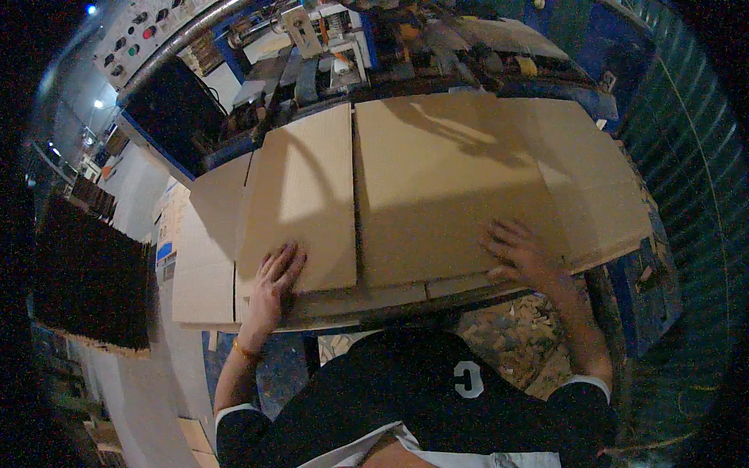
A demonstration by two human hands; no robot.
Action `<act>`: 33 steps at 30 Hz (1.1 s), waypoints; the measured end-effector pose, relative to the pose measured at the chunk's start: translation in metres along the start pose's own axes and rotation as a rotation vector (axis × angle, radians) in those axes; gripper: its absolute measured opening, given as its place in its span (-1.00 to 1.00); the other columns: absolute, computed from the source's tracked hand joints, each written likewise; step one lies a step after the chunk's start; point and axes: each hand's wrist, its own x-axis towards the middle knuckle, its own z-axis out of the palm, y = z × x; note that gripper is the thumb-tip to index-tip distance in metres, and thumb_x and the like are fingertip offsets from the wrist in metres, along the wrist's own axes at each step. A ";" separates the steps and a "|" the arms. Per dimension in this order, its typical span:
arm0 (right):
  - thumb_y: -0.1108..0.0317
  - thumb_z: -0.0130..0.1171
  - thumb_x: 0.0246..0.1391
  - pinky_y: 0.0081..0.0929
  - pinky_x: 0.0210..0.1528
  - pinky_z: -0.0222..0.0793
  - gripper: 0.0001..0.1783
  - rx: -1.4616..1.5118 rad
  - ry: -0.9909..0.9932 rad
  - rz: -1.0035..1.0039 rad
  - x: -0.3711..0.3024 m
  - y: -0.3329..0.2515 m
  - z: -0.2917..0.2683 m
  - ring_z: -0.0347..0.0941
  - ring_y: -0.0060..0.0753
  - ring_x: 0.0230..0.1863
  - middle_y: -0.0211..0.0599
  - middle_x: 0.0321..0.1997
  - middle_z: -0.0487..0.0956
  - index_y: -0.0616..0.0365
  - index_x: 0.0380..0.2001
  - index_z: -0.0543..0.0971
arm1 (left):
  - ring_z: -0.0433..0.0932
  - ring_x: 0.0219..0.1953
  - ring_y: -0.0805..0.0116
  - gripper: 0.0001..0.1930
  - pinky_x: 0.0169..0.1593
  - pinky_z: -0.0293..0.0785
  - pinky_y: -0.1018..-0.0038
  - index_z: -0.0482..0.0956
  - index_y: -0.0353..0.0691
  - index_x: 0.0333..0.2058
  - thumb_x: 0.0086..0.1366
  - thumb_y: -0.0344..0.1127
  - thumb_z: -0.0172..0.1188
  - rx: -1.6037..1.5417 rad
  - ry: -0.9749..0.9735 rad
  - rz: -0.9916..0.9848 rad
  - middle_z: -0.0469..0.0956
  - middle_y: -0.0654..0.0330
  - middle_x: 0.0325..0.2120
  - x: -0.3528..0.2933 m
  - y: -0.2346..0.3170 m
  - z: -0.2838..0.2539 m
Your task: The person repeatedly picks up flat cardboard sheets from a conveyor and stacks them on a growing pile. The hands align each sheet and place it on top of the previous ones, maintaining a neat stack throughout the clip.
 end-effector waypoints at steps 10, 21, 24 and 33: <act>-0.04 0.15 -0.10 -0.19 0.21 0.06 -0.33 -0.044 0.134 0.082 0.120 0.076 -0.026 0.16 -0.01 0.21 -0.20 0.22 0.26 0.07 0.06 0.38 | 0.26 0.11 0.03 -0.39 0.16 0.20 0.21 0.24 -0.10 0.14 0.04 -0.47 0.11 -0.107 0.305 -0.018 0.27 0.04 0.07 0.118 -0.066 0.034; 0.23 0.08 0.00 -0.11 0.18 0.13 -0.44 -0.487 0.309 0.383 0.207 0.091 -0.003 0.13 -0.01 0.23 -0.17 0.28 0.16 -0.02 0.13 0.29 | 0.18 0.17 0.06 -0.29 0.14 0.08 -0.11 -0.05 -0.12 0.25 0.19 -0.13 0.05 0.319 0.089 -0.704 0.21 -0.01 0.11 0.207 -0.099 0.072; 0.28 0.12 -0.05 -0.17 0.16 0.17 -0.40 -0.207 0.287 0.240 0.152 0.068 -0.014 0.16 0.01 0.20 0.02 0.22 0.21 0.03 0.12 0.26 | 0.15 0.18 0.03 -0.12 0.15 0.09 -0.04 -0.06 -0.19 0.24 0.03 -0.10 0.24 0.159 0.202 -0.508 0.15 -0.05 0.15 0.167 -0.086 0.055; 0.29 -0.03 0.11 -0.25 0.19 0.14 -0.53 0.195 0.760 0.984 -0.118 0.138 0.016 0.24 -0.11 0.16 -0.10 0.22 0.25 0.19 0.10 0.33 | -0.07 0.26 -0.13 -0.14 0.27 -0.15 0.16 -0.04 -0.53 0.17 0.07 -0.13 0.22 0.000 0.921 -1.318 0.02 -0.31 0.16 -0.084 -0.092 0.006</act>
